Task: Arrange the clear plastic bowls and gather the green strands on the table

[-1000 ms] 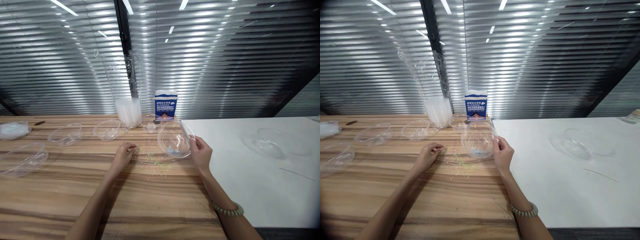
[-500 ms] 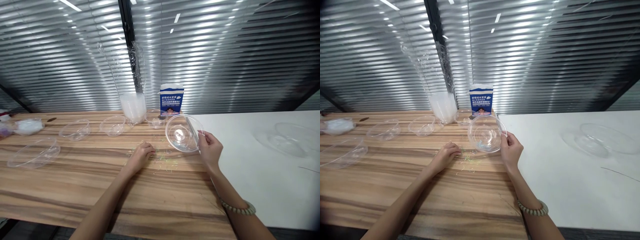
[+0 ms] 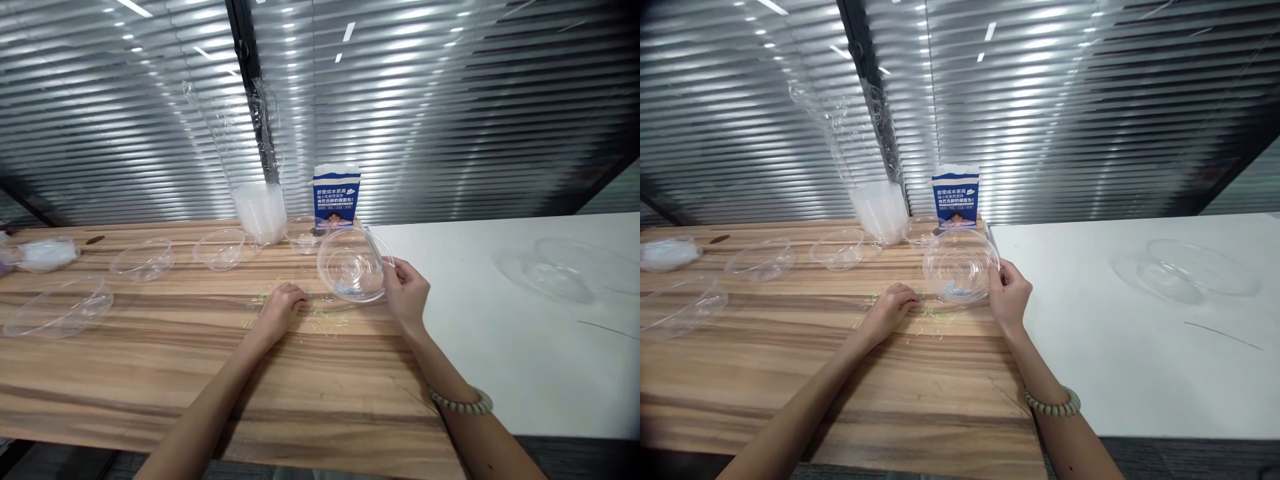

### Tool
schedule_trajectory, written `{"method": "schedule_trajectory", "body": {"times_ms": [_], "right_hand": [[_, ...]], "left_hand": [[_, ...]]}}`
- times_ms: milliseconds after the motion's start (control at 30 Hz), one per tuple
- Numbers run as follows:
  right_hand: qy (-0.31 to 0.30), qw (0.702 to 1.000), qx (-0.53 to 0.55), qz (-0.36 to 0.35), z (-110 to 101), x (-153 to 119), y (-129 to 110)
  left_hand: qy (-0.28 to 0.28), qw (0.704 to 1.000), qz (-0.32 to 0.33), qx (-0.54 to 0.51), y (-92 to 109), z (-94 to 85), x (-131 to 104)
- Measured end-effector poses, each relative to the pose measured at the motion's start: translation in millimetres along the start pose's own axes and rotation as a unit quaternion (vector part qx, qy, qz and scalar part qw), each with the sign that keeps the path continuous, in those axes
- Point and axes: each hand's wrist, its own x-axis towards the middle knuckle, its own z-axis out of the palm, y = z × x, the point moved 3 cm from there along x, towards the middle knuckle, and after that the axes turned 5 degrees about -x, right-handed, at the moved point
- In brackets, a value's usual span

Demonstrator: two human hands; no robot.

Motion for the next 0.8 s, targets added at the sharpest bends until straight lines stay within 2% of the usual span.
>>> {"method": "schedule_trajectory", "body": {"times_ms": [233, 333, 800], "right_hand": [[-0.011, 1.0, 0.011, 0.004, -1, -1, -2], [-0.014, 1.0, 0.017, 0.013, -1, -1, -3], [-0.021, 1.0, 0.016, 0.01, 2, 1, 3]], "left_hand": [[-0.01, 0.998, 0.025, -0.052, 14, 1.2, -1], [-0.022, 0.998, 0.038, -0.034, 17, 3.0, -1], [-0.045, 0.999, 0.009, -0.027, 12, -2.3, -1]]}}
